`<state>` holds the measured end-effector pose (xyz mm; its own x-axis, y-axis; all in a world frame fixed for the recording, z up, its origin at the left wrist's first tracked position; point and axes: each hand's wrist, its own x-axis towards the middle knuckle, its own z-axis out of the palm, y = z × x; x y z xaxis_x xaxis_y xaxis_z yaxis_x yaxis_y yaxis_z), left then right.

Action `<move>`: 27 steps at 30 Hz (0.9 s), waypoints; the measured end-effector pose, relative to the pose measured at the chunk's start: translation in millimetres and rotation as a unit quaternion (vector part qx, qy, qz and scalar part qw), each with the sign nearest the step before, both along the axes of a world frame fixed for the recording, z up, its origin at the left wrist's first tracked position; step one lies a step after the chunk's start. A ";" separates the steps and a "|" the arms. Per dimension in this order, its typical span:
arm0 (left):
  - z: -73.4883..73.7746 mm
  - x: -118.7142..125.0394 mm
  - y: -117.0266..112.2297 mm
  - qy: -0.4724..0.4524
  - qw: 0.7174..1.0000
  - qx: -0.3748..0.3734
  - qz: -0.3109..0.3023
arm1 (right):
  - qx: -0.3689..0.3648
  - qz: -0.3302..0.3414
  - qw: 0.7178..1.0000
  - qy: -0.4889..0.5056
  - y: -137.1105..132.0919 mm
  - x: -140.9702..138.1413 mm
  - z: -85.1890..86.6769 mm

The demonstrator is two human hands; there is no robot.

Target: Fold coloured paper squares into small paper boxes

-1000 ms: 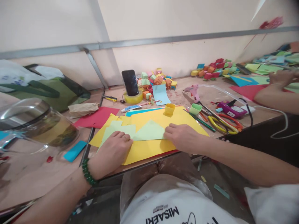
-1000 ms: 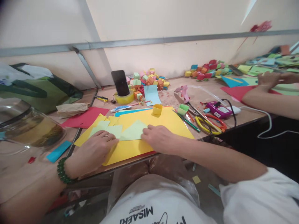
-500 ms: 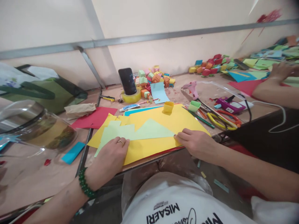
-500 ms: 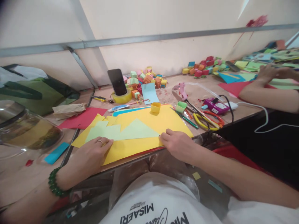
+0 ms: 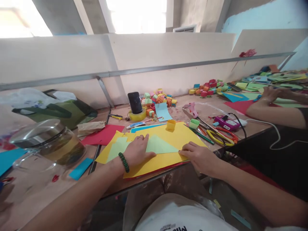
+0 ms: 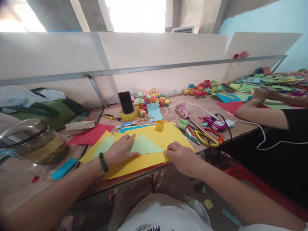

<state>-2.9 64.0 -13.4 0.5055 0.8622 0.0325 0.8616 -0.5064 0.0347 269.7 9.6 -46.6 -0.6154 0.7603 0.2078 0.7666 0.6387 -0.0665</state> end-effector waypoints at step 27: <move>15.8 -12.2 -12.3 -0.471 0.816 -0.317 0.108 | 0.195 0.120 0.924 0.305 41.3 -43.9 11.8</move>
<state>-15.1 51.7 2.4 0.3467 0.9227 -0.1684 0.3679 0.0314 0.9294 225.9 50.9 -34.8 -0.4341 0.4121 0.8011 0.4960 0.8517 -0.1694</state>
